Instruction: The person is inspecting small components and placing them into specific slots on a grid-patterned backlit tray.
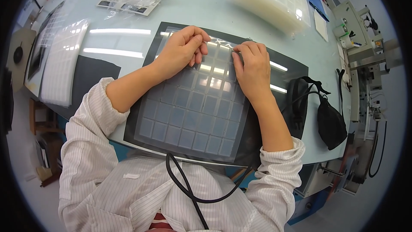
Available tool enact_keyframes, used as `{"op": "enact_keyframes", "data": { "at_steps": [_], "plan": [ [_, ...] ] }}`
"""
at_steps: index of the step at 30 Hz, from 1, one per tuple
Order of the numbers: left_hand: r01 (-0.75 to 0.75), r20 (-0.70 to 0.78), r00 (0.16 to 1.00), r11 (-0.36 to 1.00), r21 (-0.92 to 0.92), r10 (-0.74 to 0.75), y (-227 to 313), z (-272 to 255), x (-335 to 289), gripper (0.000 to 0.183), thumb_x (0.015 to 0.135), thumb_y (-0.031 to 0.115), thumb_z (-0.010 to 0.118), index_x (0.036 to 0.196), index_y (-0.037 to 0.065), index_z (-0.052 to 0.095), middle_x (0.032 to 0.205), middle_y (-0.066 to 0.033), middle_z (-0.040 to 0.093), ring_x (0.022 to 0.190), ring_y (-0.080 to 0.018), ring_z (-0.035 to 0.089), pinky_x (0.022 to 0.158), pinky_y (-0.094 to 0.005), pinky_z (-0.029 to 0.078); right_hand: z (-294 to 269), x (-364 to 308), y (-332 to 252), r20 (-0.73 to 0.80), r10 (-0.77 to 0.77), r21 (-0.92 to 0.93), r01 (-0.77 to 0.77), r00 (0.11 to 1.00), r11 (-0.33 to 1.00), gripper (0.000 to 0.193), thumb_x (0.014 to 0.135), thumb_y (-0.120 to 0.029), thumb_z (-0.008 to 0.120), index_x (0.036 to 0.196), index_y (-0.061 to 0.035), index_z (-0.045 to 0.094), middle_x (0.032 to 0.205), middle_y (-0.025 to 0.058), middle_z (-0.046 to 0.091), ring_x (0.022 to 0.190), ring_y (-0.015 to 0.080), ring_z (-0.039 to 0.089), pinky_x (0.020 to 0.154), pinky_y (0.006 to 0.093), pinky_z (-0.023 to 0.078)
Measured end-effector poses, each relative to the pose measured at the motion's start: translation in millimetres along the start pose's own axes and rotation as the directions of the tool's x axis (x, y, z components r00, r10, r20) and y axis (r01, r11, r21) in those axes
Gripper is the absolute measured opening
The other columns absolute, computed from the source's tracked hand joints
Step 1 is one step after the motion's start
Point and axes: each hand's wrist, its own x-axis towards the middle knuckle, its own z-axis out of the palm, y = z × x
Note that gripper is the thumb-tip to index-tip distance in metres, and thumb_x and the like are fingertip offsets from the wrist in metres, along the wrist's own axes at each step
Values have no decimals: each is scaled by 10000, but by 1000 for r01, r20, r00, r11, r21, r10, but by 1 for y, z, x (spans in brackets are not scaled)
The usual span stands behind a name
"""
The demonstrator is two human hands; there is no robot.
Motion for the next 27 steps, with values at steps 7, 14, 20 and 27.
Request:
{"op": "enact_keyframes", "data": {
  "at_steps": [7, 14, 20, 27],
  "plan": [
    [-10, -30, 1000, 999, -43, 9, 1, 3, 0, 214, 1061, 129, 407, 1079, -1, 577, 909, -61, 632, 673, -83, 585, 591, -210, 484, 3, -2, 3, -11, -37, -7, 37, 999, 999, 140, 831, -32, 706, 968, -27, 680, 1009, 95, 663, 1003, 307, 588, 896, 399, 472],
    [-5, 41, 999, 1000, -1, 5, 1, -1, 1, 255, 1056, 105, 407, 1197, -23, 577, 928, -48, 613, 706, -75, 585, 615, -212, 487, -1, 0, 1, -70, 8, 12, -7, 998, 1000, 97, 825, -25, 712, 911, -30, 668, 996, 90, 665, 990, 292, 594, 892, 396, 476],
    [-61, 112, 991, 995, -76, 69, 2, -2, 1, 282, 1070, 204, 455, 1235, 16, 586, 930, -7, 596, 764, -55, 538, 662, -201, 442, -20, 14, -11, 25, -13, 108, 10, 1000, 994, 99, 865, -48, 694, 961, -21, 687, 935, 69, 667, 912, 239, 597, 801, 347, 462],
    [-18, 208, 978, 999, -30, 24, 7, -2, 1, 277, 1046, 185, 473, 1226, 37, 623, 826, 29, 578, 697, -51, 478, 634, -198, 398, -9, 29, -27, 25, 149, 382, -147, 989, 912, 97, 901, -78, 684, 985, -47, 722, 921, 50, 659, 870, 170, 591, 771, 298, 453]
  ]
}}
